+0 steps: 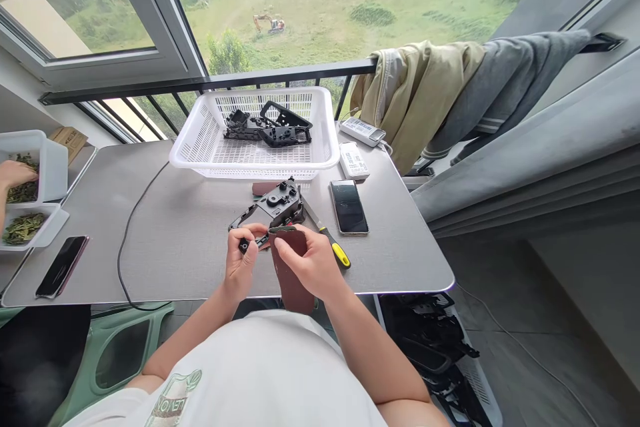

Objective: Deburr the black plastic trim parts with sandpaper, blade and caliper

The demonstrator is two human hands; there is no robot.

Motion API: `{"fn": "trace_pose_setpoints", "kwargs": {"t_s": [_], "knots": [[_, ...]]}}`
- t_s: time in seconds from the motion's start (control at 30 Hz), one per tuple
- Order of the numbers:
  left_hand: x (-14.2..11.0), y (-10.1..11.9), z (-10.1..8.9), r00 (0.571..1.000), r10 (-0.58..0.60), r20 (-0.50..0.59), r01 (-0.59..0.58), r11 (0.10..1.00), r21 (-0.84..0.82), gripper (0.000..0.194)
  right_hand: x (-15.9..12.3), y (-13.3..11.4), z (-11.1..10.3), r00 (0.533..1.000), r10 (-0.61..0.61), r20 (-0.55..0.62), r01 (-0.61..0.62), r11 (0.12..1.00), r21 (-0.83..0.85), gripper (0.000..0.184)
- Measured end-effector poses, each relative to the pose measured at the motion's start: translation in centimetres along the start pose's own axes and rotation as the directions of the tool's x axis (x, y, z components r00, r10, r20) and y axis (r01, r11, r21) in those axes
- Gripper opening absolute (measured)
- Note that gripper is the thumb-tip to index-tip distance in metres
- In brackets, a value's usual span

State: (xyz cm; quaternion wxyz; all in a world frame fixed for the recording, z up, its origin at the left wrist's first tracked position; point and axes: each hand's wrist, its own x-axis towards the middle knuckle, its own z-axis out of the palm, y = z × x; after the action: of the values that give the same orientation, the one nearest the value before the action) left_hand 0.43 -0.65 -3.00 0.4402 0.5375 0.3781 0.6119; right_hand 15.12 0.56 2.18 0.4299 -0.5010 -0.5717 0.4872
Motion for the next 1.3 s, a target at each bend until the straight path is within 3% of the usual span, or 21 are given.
{"fn": "trace_pose_setpoints", "kwargs": {"t_s": [0.13, 0.27, 0.67, 0.93, 1.13, 1.3], "knots": [[-0.1, -0.3, -0.4, 0.989, 0.130, 0.075, -0.142, 0.973, 0.180, 0.011, -0.3, -0.5, 0.4, 0.993, -0.094, 0.065, 0.105, 0.976, -0.191, 0.017], [-0.2, -0.4, -0.5, 0.981, 0.155, 0.115, -0.177, 0.960, 0.218, 0.009, -0.4, -0.7, 0.6, 0.993, -0.108, 0.050, 0.118, 0.948, -0.295, 0.024], [-0.2, -0.5, -0.6, 0.988, 0.118, 0.095, -0.130, 0.982, 0.135, 0.011, -0.2, -0.7, -0.2, 0.994, -0.111, 0.024, 0.113, 0.938, -0.327, 0.020], [-0.4, -0.6, -0.5, 0.993, 0.070, 0.099, -0.083, 0.988, 0.133, 0.010, -0.4, -0.7, 0.4, 0.984, -0.161, 0.079, 0.178, 0.921, -0.348, 0.022], [-0.3, -0.4, 0.0, 1.000, -0.002, -0.016, 0.002, 1.000, -0.013, 0.010, -0.4, -0.5, -0.5, 0.994, -0.108, -0.004, 0.102, 0.942, -0.319, 0.018], [0.3, 0.0, 1.0, 0.968, -0.104, -0.229, 0.098, 0.994, -0.040, 0.032, -0.6, -0.6, -0.6, 0.997, -0.077, 0.018, 0.079, 0.950, -0.302, 0.018]]}}
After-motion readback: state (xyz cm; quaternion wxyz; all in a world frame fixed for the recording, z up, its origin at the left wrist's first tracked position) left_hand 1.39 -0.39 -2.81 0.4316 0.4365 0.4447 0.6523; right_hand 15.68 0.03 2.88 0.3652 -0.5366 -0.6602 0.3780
